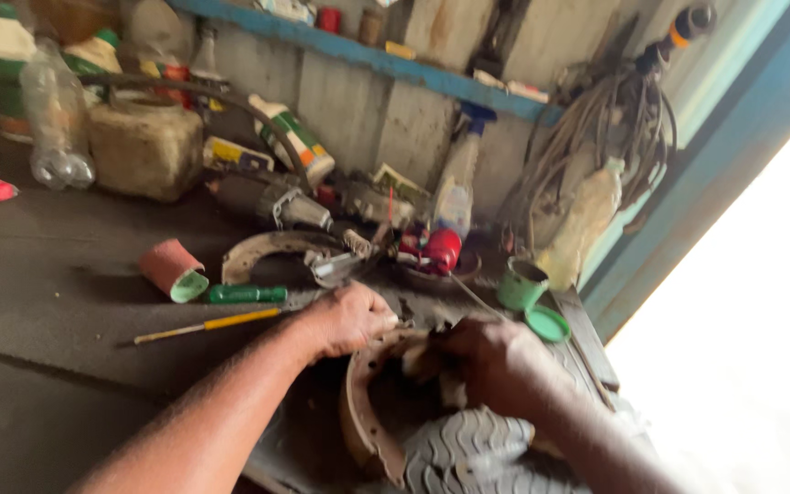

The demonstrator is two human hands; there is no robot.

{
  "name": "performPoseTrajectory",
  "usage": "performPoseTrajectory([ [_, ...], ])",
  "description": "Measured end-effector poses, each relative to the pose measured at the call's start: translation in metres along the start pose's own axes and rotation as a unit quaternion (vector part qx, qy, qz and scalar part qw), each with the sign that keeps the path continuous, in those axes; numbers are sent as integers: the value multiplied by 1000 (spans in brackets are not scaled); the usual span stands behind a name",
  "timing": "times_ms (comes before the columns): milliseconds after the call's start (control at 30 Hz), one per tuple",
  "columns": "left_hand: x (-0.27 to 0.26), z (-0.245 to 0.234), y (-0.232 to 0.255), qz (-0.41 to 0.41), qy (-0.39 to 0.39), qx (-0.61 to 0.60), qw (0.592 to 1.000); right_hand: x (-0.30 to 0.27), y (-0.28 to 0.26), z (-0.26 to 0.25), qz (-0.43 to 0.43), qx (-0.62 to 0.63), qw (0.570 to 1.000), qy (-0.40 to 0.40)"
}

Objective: The person assembles a brake shoe by hand and using a thin tool, attaching springs and a metal component to the main assembly on a workbench.

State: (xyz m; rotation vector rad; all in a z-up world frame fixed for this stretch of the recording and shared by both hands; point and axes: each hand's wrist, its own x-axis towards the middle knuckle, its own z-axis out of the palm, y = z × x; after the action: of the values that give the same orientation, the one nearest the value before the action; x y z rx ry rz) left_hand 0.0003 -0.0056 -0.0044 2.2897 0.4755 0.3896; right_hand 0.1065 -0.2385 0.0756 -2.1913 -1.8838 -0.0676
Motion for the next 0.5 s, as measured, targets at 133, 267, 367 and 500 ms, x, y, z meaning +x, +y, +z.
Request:
performPoseTrajectory([
  [133,2,-2,5,-11,13,-7,1000,5,17,-18,116,-182,973,-85],
  [267,3,-3,1,-23,6,-16,1000,9,13,-32,222,-41,972,62],
  [367,8,6,-17,39,50,-18,998,18,-15,-20,210,253,940,97],
  [500,23,10,-29,96,38,89,991,9,-83,30,109,150,982,19],
])
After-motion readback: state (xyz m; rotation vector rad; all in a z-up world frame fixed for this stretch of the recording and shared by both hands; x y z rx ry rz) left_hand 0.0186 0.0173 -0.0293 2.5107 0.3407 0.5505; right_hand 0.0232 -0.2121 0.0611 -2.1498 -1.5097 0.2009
